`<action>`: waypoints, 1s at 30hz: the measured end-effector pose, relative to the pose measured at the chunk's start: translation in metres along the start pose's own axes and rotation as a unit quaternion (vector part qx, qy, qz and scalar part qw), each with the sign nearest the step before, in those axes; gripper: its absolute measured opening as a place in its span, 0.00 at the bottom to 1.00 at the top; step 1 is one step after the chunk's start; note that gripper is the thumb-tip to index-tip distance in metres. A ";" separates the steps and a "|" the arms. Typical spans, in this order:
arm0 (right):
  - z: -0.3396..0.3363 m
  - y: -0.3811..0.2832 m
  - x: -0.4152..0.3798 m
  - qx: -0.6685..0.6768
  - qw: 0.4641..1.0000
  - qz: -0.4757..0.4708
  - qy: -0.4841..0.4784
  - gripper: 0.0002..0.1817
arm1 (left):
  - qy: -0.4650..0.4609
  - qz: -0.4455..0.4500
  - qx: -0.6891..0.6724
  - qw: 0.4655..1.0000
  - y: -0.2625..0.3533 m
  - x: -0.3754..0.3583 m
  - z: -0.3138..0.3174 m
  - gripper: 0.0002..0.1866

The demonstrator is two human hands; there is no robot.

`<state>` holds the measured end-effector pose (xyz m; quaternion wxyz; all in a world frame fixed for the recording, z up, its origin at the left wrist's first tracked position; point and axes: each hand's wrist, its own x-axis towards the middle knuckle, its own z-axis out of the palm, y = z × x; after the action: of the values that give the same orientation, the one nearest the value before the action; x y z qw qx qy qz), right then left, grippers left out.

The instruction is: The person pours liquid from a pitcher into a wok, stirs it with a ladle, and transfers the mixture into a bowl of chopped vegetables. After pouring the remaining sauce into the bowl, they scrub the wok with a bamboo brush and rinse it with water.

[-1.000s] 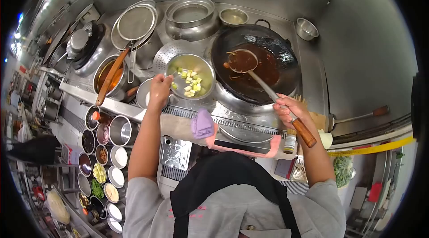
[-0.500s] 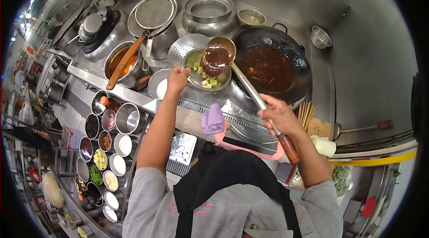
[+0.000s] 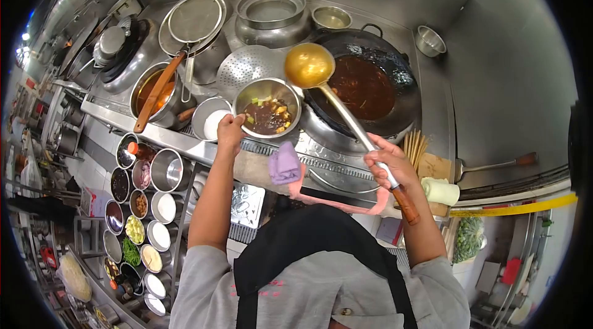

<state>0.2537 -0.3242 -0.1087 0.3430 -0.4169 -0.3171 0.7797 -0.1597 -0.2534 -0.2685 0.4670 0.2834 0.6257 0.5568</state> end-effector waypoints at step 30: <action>-0.116 -0.050 0.100 -0.539 0.823 -0.092 0.154 0.34 | 0.028 -0.018 -0.006 0.999 -0.076 -0.007 0.003 0.14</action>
<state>0.3263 -0.1918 -0.1651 0.1779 -0.6187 -0.6671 0.3749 -0.1418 -0.2755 -0.3398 0.4604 0.2535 0.6402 0.5602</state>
